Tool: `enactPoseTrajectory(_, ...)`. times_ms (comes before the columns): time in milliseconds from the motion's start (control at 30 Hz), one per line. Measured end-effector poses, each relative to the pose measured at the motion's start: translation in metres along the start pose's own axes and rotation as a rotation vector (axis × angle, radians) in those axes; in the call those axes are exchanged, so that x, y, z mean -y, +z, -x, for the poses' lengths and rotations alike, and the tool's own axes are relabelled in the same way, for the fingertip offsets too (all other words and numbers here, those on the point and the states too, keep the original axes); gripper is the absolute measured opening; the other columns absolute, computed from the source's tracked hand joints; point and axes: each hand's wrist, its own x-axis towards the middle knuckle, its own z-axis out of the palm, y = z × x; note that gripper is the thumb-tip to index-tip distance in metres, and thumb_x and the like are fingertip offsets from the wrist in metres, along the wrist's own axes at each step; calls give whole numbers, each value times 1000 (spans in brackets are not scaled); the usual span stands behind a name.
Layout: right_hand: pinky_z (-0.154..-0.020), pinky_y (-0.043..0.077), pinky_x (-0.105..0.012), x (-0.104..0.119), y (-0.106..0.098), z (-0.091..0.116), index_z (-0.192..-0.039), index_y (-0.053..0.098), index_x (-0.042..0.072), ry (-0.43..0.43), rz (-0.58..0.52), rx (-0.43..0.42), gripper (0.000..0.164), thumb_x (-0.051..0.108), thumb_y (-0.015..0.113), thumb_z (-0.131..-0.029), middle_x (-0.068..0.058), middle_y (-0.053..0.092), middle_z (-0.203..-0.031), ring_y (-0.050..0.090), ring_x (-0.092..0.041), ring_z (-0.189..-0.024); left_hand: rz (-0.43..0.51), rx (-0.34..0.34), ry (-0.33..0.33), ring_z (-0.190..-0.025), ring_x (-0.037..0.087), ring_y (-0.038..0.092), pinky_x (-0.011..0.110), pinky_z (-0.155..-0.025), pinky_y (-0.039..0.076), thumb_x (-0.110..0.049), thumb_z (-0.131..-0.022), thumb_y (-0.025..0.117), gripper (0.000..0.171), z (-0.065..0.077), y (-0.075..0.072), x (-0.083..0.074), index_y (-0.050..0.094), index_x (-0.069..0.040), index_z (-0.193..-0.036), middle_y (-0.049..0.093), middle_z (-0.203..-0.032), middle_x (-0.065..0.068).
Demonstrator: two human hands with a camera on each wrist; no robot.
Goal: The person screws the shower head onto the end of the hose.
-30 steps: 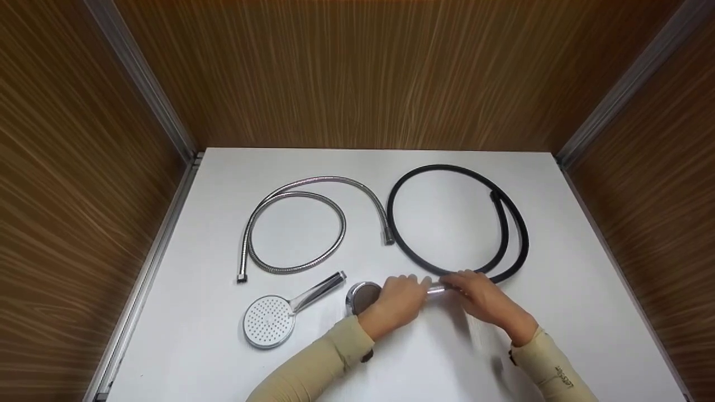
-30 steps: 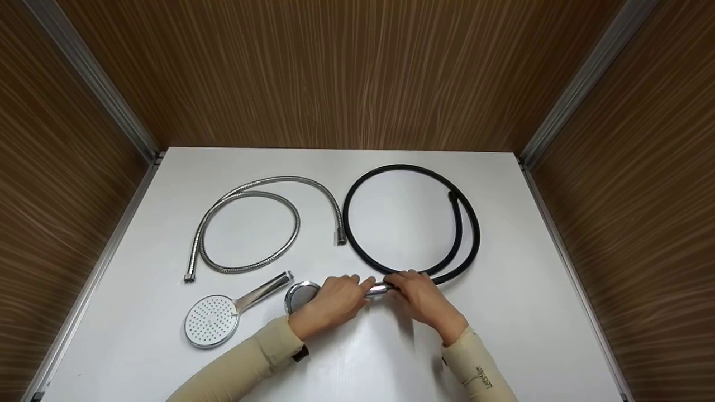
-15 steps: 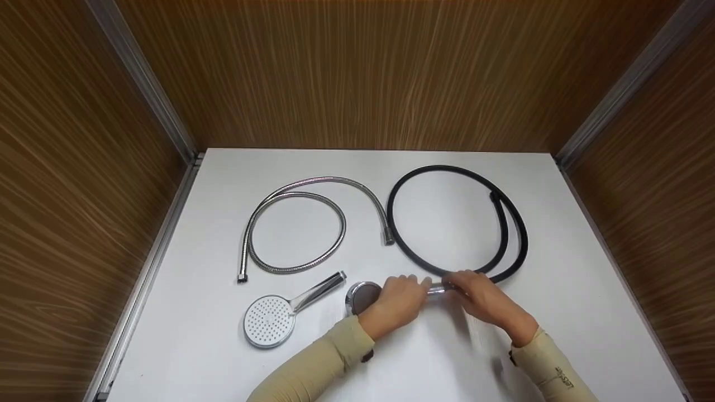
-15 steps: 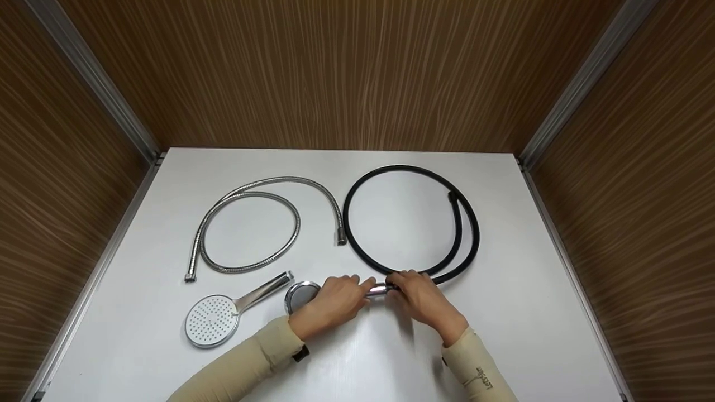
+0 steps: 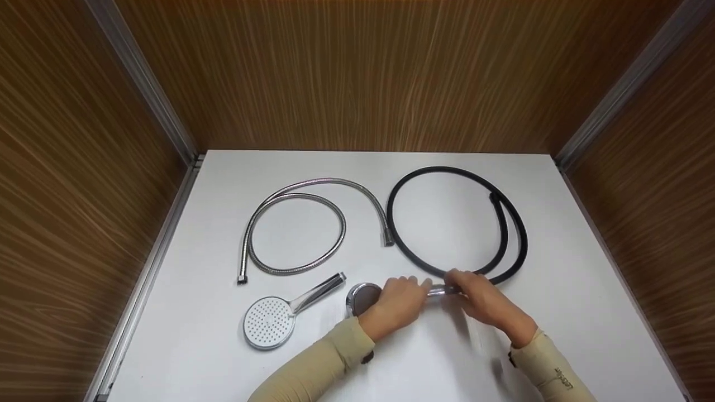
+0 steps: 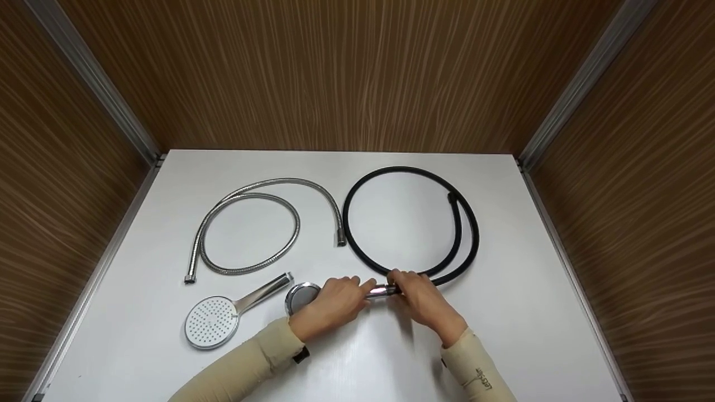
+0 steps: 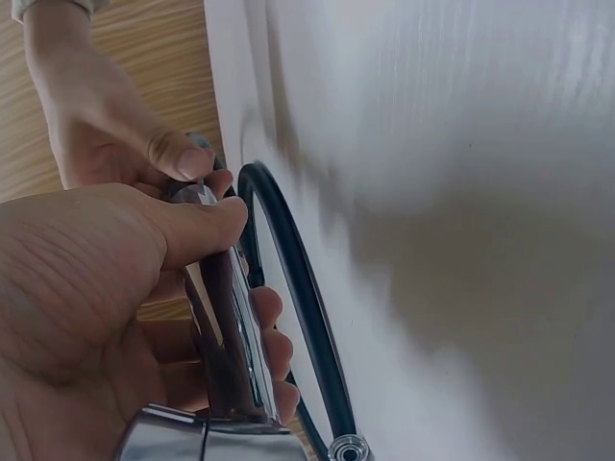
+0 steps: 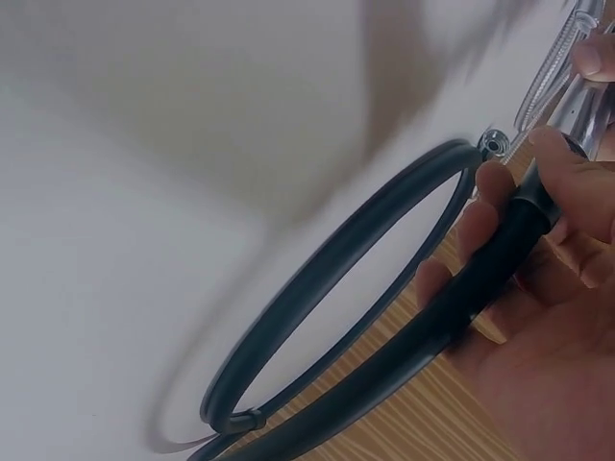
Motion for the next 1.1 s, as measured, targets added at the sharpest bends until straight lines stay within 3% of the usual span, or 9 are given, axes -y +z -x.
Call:
enactPoseTrajectory(267,-72,54,-36,-2,-1,2,-111,70,8,-46,15,-16,24,-5,73,-91,0,68,-92,62,-12,-81,-11,24,-8,-75,20,64,31,-59,48,-27,-102,65,31,0,0,0,64,-19,-132,70,-92,4)
enactPoseTrajectory(600,-76,58,-38,1,0,0,-108,66,7,-35,-2,-12,29,-6,78,-86,-1,72,-94,69,-18,-85,-4,-5,1,-72,20,64,32,-56,48,-29,-103,64,23,0,1,1,64,-18,-124,69,-88,4)
enactPoseTrajectory(1100,-70,55,-35,-4,-1,1,-109,70,8,-56,1,-25,27,-7,75,-87,-1,67,-88,62,-12,-78,13,4,1,-73,20,64,31,-56,48,-29,-103,64,25,-1,-1,1,64,-17,-125,69,-89,4)
